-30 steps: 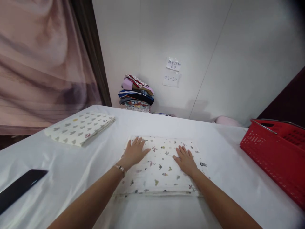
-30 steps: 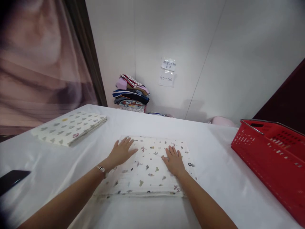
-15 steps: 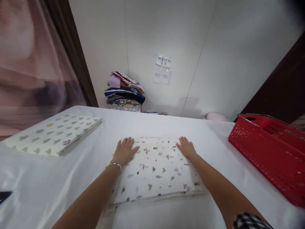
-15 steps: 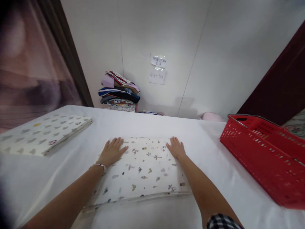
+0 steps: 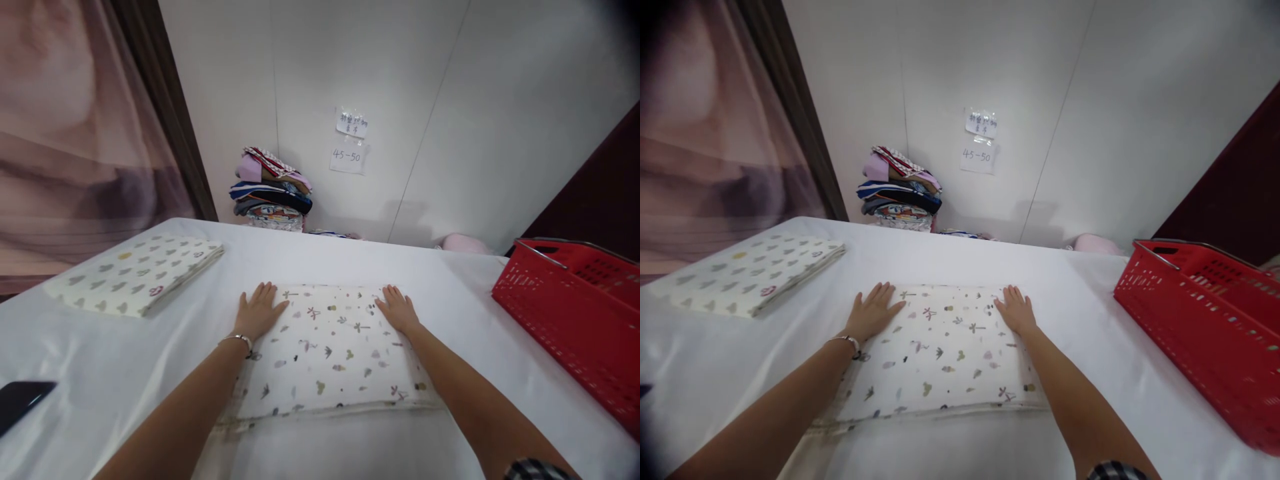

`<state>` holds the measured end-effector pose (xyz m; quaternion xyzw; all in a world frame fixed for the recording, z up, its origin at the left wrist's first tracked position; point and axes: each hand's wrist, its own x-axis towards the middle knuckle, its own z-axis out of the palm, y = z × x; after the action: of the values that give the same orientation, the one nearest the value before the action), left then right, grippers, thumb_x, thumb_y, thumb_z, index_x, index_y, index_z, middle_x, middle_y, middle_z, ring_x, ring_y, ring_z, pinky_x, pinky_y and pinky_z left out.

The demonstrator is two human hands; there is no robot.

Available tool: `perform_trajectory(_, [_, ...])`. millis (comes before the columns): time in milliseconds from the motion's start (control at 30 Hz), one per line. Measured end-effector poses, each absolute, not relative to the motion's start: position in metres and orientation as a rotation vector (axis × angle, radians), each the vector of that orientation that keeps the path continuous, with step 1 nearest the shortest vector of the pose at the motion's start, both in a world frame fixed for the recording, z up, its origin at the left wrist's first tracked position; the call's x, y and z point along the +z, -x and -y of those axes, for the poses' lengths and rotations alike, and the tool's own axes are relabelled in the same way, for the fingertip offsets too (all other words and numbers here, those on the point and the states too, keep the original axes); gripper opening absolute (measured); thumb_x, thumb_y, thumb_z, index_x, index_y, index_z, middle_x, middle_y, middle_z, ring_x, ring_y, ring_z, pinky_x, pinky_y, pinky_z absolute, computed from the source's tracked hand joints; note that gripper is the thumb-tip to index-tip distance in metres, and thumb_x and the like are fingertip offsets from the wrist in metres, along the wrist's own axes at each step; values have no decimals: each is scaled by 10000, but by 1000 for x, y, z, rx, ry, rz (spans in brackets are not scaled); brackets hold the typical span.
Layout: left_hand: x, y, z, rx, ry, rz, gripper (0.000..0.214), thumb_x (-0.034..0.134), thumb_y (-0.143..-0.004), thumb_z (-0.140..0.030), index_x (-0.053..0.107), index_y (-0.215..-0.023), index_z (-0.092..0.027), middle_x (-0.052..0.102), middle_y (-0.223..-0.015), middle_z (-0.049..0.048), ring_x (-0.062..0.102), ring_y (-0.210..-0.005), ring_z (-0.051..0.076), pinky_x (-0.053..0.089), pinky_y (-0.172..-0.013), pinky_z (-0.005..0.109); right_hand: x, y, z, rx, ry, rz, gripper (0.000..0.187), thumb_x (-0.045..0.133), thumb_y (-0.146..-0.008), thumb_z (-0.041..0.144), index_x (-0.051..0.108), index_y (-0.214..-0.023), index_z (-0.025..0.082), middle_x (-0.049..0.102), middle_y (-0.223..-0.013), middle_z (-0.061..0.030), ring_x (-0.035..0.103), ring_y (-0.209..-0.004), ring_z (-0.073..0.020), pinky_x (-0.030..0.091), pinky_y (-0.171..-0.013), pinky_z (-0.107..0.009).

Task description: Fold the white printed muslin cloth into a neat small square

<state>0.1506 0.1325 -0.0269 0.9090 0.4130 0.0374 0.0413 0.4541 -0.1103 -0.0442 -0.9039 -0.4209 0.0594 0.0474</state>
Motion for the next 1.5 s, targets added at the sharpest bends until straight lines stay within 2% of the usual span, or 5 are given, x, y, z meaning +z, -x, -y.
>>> perform_trajectory(233, [-29, -150, -129, 119, -2787, -1264, 687, 189, -859, -583, 290, -1412, -187, 214, -1503, 63, 110, -1395, 261, 149, -1079, 571, -29, -446, 101, 244, 2788, 1268, 677, 189, -900, 556, 238, -1437, 146, 124, -1521, -86, 59, -1394, -227, 34, -1091, -488])
perform_trajectory(400, [-26, -150, -127, 107, -2764, -1283, 682, 183, -860, -585, 296, -1410, -198, 211, -1504, 60, 110, -1395, 256, 153, -1083, 566, -17, -400, 65, 150, 2543, 1657, 714, 177, -894, 585, 182, -1455, 142, 68, -1527, -57, -3, -1399, -203, -51, -1102, -425])
perform_trajectory(900, [-25, -151, -127, 84, -2744, -1293, 692, 181, -857, -592, 268, -1421, -199, 184, -1511, 26, 84, -1400, 256, 138, -1090, 579, -24, -380, 51, 392, 2367, 1782, 744, 146, -873, 643, 214, -1450, 178, 104, -1523, -57, 39, -1399, -214, 13, -1107, -440])
perform_trajectory(1133, [-27, -151, -128, 114, -2734, -1276, 698, 192, -854, -593, 284, -1415, -187, 199, -1507, 41, 91, -1399, 261, 137, -1085, 591, -41, -425, 130, 95, 2696, 1475, 654, 210, -907, 559, 268, -1429, 168, 176, -1510, -92, 91, -1391, -242, 81, -1090, -501])
perform_trajectory(1500, [-20, -152, -130, 68, -2694, -1259, 700, 212, -849, -596, 261, -1421, -195, 168, -1515, 37, 60, -1403, 242, 100, -1101, 559, -41, -430, 135, 139, 2753, 1393, 621, 222, -917, 515, 250, -1434, 173, 146, -1518, -52, 87, -1393, -209, 105, -1100, -479])
